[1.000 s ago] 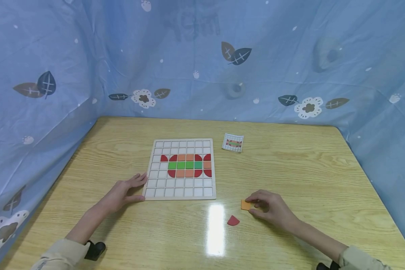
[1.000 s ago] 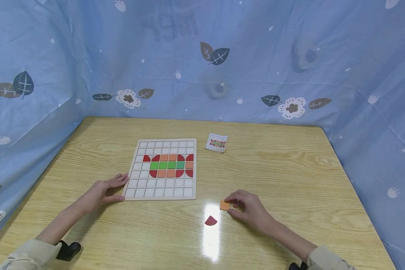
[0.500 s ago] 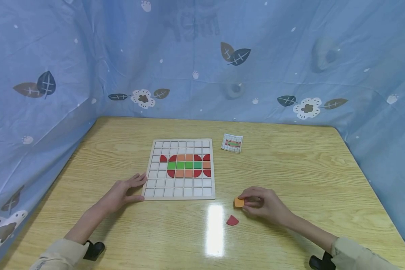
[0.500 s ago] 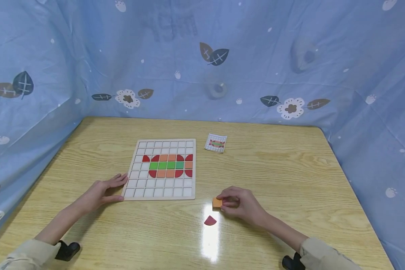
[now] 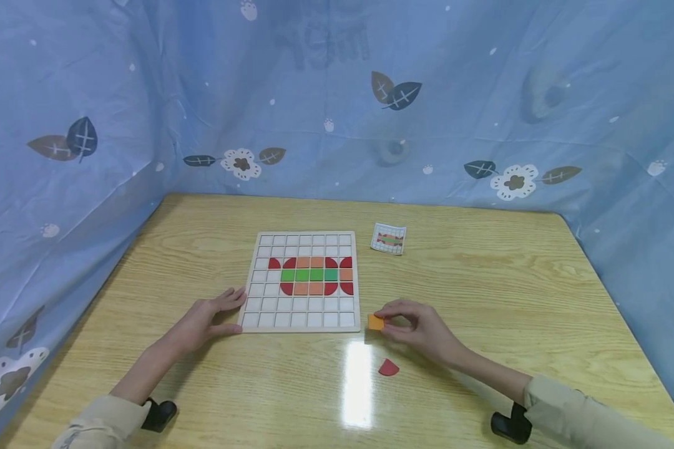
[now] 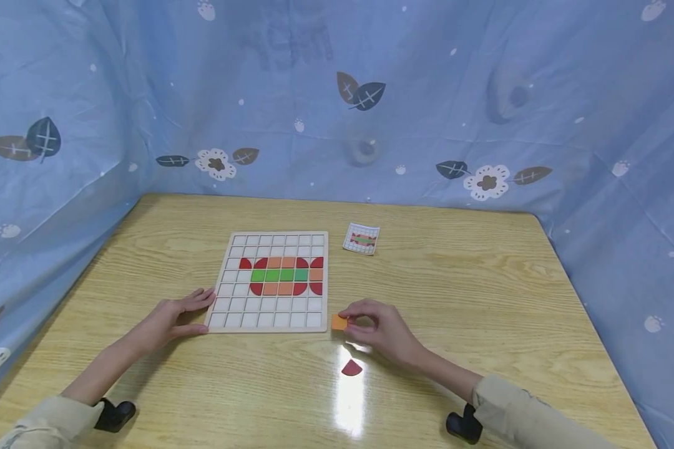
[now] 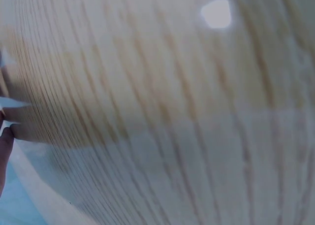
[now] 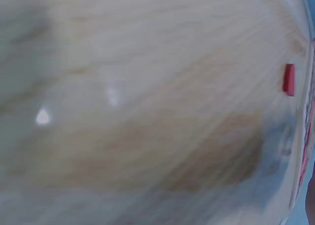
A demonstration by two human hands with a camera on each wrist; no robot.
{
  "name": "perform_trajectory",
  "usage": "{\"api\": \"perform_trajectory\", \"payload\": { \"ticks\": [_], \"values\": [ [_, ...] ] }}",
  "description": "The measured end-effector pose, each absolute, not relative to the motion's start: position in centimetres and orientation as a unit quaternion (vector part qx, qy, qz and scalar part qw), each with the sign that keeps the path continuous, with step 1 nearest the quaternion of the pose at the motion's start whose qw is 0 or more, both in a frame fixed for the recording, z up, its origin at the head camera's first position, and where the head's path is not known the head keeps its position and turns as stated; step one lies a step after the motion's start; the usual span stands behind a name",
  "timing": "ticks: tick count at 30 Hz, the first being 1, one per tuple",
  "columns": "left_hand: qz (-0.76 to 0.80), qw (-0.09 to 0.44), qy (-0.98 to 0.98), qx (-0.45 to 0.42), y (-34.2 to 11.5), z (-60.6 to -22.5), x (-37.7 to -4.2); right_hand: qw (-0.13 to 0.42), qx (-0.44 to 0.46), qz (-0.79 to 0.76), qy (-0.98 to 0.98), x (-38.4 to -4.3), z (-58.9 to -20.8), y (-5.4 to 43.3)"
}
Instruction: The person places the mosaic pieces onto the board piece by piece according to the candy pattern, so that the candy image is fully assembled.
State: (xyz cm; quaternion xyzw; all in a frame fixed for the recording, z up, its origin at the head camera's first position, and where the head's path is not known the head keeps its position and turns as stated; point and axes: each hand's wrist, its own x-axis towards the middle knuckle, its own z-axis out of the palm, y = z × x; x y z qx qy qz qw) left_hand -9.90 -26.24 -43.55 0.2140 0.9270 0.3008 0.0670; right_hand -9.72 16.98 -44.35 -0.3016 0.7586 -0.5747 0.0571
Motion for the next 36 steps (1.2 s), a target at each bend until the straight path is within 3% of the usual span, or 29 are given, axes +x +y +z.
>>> {"api": "perform_trajectory", "payload": {
  "ticks": [12,21,36],
  "values": [
    [0.301,0.066,0.926,0.218,-26.4,-43.9,-9.9,0.053,-0.292,-0.563,0.771,-12.3,-42.8,12.2],
    [0.301,0.067,0.926,0.219,-26.2,-43.8,-9.9,0.015,-0.280,-0.543,0.792,-14.2,-42.3,8.4],
    [0.308,0.064,0.924,0.220,-26.2,-43.6,-10.0,-0.013,-0.324,-0.492,0.808,-17.0,-42.4,2.3]
  ]
}}
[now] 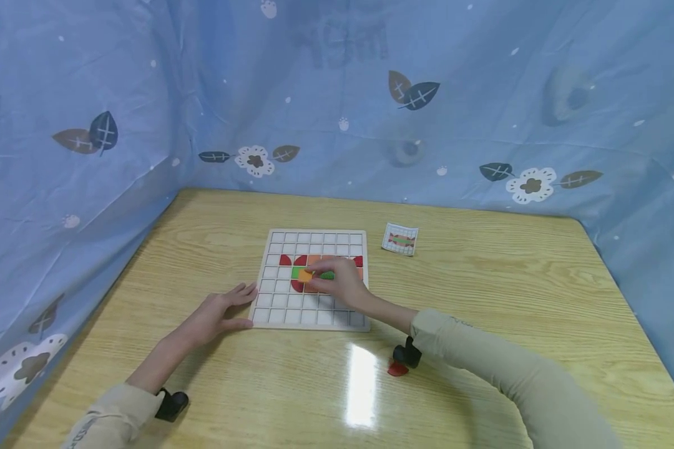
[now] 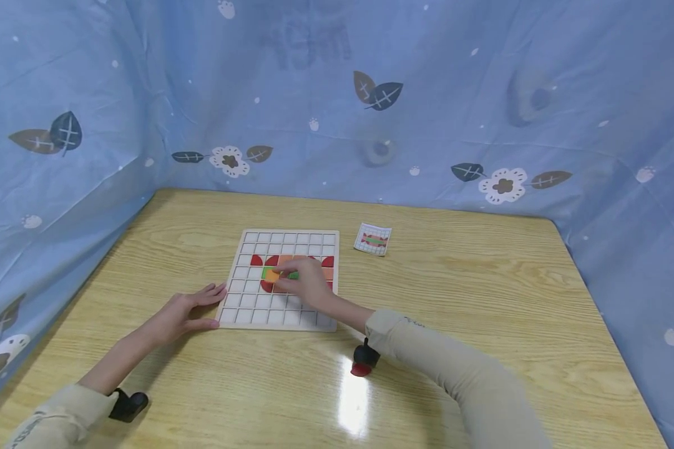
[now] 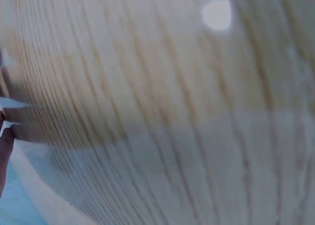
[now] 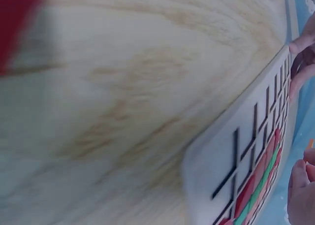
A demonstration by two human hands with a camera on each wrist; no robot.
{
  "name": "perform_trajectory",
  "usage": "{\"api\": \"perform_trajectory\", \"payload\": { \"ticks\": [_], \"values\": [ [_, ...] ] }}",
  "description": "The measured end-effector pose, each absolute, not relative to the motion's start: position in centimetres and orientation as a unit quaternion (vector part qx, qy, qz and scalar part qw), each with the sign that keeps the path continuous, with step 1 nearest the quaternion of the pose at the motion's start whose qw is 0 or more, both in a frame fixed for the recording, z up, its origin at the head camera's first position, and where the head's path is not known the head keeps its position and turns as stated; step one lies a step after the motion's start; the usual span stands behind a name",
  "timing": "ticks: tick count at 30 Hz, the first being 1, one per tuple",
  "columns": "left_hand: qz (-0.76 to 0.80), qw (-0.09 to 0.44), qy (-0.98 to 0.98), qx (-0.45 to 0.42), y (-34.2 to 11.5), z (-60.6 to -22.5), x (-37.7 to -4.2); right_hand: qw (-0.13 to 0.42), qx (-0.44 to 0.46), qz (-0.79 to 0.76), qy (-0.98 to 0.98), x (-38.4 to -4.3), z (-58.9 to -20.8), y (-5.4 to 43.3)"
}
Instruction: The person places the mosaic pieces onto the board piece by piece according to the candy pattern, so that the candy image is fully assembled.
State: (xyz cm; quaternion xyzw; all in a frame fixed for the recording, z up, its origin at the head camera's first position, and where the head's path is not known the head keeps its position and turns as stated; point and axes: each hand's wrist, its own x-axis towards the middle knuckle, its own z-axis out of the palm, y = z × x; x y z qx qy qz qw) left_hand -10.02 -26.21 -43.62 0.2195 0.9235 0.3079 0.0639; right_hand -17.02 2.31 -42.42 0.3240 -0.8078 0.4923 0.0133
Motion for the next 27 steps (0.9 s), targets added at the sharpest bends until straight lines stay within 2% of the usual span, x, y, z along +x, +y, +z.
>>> {"api": "perform_trajectory", "payload": {
  "ticks": [11,17,27],
  "values": [
    [0.308,0.065,0.924,0.218,-26.3,-43.9,-10.2,-0.029,0.291,0.484,-0.825,-18.6,-42.3,-0.9],
    [0.309,0.063,0.923,0.220,-26.3,-44.1,-10.3,-0.049,0.264,0.427,-0.864,-19.1,-42.4,-2.0],
    [0.312,0.060,0.923,0.219,-26.5,-44.0,-10.3,-0.055,0.251,0.417,-0.872,-19.4,-42.4,-3.1]
  ]
}}
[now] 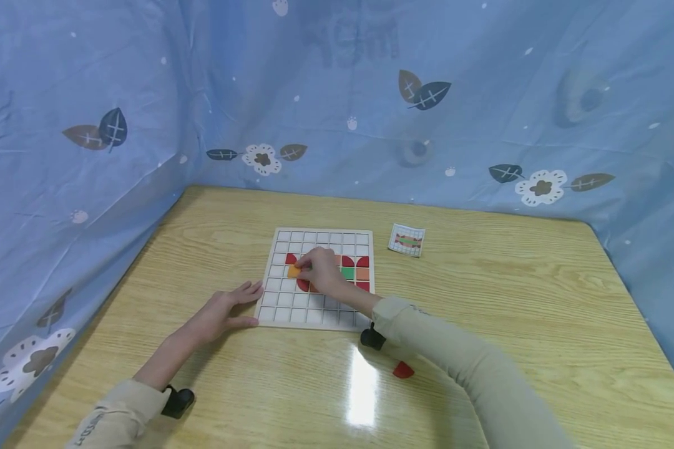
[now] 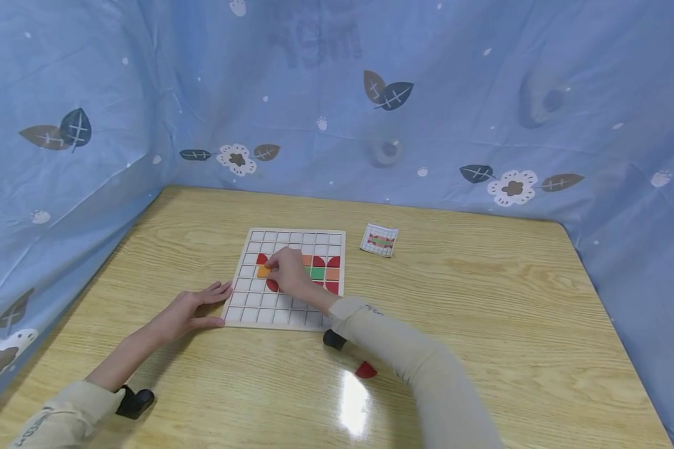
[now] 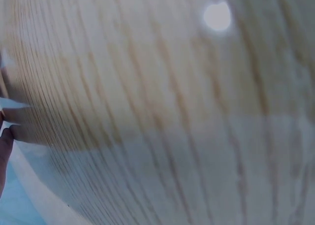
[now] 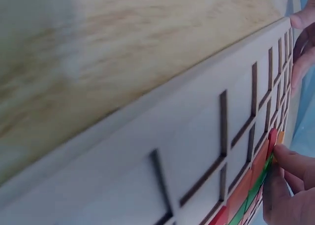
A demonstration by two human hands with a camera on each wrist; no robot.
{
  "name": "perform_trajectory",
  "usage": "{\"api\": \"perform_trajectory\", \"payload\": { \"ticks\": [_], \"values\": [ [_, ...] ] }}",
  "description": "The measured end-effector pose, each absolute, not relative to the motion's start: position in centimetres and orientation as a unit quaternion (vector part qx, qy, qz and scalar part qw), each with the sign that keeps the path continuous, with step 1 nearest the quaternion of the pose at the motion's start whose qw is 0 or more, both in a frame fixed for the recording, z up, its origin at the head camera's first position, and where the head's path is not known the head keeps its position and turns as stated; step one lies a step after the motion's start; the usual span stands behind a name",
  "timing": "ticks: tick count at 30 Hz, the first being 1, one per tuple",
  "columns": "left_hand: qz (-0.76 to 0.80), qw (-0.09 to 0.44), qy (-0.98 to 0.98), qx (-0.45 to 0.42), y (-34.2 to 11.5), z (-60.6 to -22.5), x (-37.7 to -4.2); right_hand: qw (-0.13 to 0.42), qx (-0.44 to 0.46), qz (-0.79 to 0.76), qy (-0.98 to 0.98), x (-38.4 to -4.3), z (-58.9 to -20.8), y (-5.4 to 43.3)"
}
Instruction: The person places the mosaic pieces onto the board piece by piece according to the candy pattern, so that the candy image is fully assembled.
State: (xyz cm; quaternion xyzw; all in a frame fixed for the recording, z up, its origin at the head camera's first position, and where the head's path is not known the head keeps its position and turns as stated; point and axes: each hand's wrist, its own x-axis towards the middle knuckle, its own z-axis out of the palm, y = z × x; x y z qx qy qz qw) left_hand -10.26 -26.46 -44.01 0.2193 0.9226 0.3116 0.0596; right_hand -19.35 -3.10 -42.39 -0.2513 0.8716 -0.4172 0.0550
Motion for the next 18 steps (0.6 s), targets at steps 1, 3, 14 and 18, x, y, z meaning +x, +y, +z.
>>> {"api": "perform_trajectory", "payload": {
  "ticks": [1,3,14,18],
  "values": [
    [0.311,0.056,0.922,0.223,-26.46,-44.04,-10.28,0.054,-0.248,-0.421,0.871,-19.39,-42.33,-3.17],
    [0.312,0.051,0.921,0.229,-26.43,-44.06,-10.30,0.055,-0.240,-0.426,0.870,-19.51,-42.25,-3.31],
    [0.315,0.071,0.923,0.212,-26.24,-43.88,-10.30,0.056,-0.228,-0.438,0.868,-20.18,-42.55,-3.51],
    [0.311,0.072,0.924,0.209,-26.24,-43.84,-10.32,0.067,-0.219,-0.440,0.869,-20.22,-42.64,-3.64]
  ]
}}
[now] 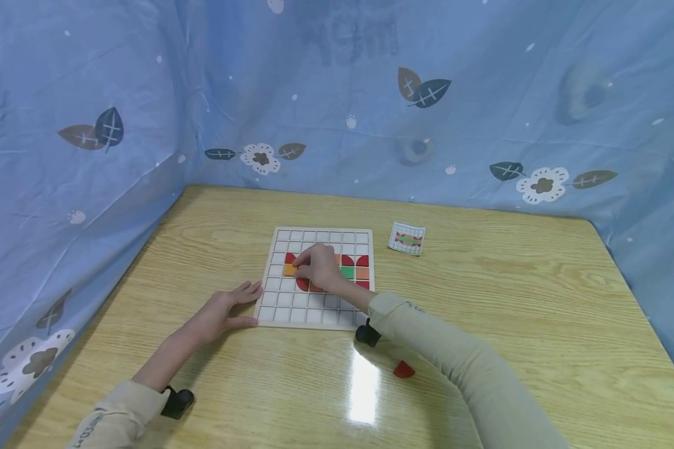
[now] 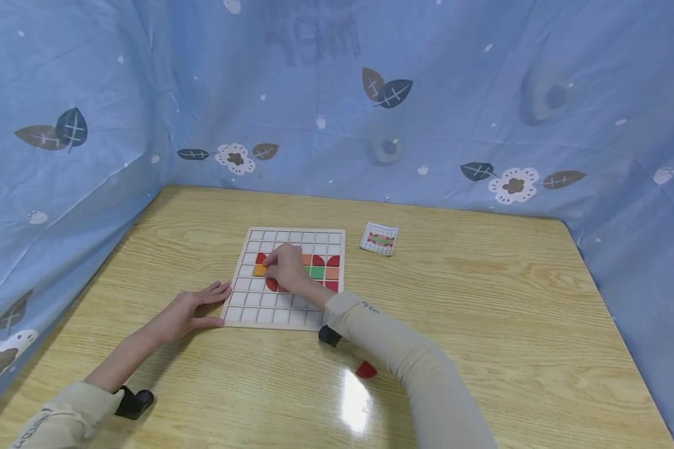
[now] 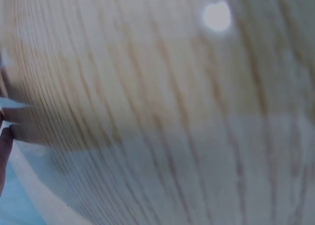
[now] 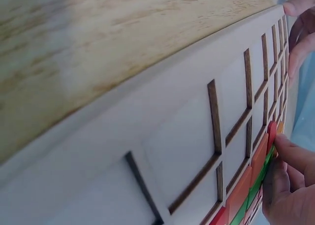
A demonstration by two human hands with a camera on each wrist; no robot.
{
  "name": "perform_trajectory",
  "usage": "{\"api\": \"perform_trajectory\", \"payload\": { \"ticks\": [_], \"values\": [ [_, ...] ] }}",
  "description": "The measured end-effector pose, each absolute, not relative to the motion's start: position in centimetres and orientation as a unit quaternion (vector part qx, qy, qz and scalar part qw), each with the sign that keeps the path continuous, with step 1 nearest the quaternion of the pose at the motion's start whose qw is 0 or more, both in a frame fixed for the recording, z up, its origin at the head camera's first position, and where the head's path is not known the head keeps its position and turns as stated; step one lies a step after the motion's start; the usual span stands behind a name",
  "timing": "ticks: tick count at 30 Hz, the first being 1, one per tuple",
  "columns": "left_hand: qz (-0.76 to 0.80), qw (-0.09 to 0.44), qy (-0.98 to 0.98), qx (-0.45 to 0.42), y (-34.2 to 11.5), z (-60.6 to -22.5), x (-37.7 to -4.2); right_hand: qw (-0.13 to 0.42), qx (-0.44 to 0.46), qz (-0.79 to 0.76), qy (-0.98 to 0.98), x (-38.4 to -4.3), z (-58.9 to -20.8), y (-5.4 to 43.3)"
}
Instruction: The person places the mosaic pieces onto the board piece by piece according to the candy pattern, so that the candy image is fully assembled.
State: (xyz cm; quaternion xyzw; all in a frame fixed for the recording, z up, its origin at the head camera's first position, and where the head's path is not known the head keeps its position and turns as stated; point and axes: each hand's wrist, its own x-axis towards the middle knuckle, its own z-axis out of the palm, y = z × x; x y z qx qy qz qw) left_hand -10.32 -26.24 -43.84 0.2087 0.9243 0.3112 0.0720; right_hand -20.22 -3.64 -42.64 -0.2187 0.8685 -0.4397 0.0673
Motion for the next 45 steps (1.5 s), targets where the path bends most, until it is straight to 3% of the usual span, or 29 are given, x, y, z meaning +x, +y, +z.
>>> {"api": "perform_trajectory", "payload": {
  "ticks": [8,27,34,45],
  "values": [
    [0.310,0.073,0.925,0.206,-26.2,-43.8,-10.3,0.078,-0.211,-0.448,0.865,-20.0,-42.5,-3.8],
    [0.308,0.065,0.925,0.213,-26.2,-43.9,-10.6,0.043,-0.242,-0.475,0.845,-19.9,-41.8,-2.8],
    [0.304,0.078,0.929,0.195,-26.3,-43.7,-10.3,0.040,-0.234,-0.538,0.809,-18.4,-41.8,0.5],
    [0.308,0.079,0.927,0.198,-26.2,-43.5,-10.2,0.105,-0.192,-0.562,0.798,-13.8,-41.2,9.1]
  ]
}}
